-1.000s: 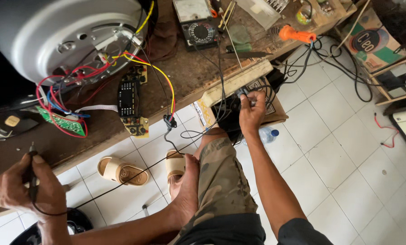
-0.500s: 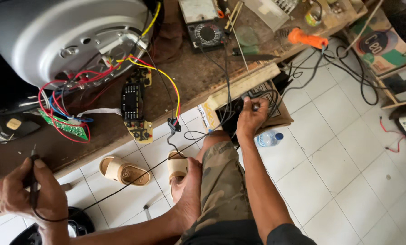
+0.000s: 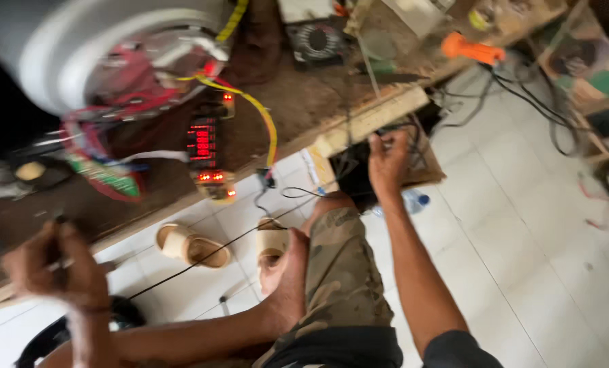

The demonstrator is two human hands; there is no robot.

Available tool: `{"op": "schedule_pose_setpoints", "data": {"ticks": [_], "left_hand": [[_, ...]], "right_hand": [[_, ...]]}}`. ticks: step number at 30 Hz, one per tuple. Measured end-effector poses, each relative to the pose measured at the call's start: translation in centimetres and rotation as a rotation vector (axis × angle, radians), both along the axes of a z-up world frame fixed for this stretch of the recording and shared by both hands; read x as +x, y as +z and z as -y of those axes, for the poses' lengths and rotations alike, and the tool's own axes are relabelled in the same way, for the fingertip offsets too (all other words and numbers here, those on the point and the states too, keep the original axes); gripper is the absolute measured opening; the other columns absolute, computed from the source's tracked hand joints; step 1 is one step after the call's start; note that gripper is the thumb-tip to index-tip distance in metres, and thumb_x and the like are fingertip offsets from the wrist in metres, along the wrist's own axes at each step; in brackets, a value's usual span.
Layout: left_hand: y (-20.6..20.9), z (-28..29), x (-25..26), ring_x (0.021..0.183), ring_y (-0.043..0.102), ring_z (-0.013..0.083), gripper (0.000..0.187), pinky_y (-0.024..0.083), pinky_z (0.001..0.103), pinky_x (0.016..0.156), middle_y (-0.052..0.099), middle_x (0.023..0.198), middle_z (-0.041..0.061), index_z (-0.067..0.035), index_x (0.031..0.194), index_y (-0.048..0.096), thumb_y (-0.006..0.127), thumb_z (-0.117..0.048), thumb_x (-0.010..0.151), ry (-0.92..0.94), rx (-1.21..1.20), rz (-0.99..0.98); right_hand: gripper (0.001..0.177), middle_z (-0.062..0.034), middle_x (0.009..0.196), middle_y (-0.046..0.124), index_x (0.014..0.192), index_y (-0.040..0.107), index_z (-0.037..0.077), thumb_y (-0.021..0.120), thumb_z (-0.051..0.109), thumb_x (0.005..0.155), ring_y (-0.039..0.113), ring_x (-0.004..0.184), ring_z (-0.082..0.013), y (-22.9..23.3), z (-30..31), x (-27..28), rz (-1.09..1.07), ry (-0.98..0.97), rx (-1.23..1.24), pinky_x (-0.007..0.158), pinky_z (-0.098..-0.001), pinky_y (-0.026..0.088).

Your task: The person sits on the floor and uses a soldering iron to work on a green circuit board placed on a wooden table. They also use a multimeter to test connections on the board and a nearby black electronic device with a red digital display.

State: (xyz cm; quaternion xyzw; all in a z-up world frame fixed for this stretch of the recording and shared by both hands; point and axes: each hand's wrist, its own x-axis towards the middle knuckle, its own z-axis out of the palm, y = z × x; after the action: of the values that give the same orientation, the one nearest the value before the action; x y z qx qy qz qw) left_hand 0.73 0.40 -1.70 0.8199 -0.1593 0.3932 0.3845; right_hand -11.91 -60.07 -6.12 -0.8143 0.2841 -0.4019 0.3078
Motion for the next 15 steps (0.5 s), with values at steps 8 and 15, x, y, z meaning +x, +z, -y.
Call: {"op": "schedule_pose_setpoints", "data": {"ticks": [8, 15], "left_hand": [[3.9, 2.3, -0.2, 0.091, 0.072, 0.0437, 0.018, 0.058, 0.046, 0.084, 0.08, 0.1, 0.024, 0.006, 0.108, 0.084, 0.092, 0.018, 0.097, 0.063, -0.137, 0.013], [6.1, 3.4, -0.6, 0.093, 0.068, 0.033, 0.007, 0.054, 0.044, 0.092, 0.08, 0.108, 0.016, 0.0, 0.111, 0.075, 0.079, 0.005, 0.107, -0.003, -0.107, -0.031]], "right_hand": [[0.05, -0.0038, 0.119, 0.062, 0.136, 0.057, 0.018, 0.068, -0.01, 0.096, 0.064, 0.097, -0.0175, -0.5, -2.6, -6.2, 0.084, 0.228, 0.34, 0.1, -0.0346, 0.056], [0.018, -0.0237, 0.11, 0.072, 0.128, 0.055, -0.002, 0.055, -0.003, 0.11, 0.07, 0.087, -0.0304, 9.7, -14.0, -12.5, -0.026, 0.332, 0.646, 0.088, -0.0405, 0.058]]}}
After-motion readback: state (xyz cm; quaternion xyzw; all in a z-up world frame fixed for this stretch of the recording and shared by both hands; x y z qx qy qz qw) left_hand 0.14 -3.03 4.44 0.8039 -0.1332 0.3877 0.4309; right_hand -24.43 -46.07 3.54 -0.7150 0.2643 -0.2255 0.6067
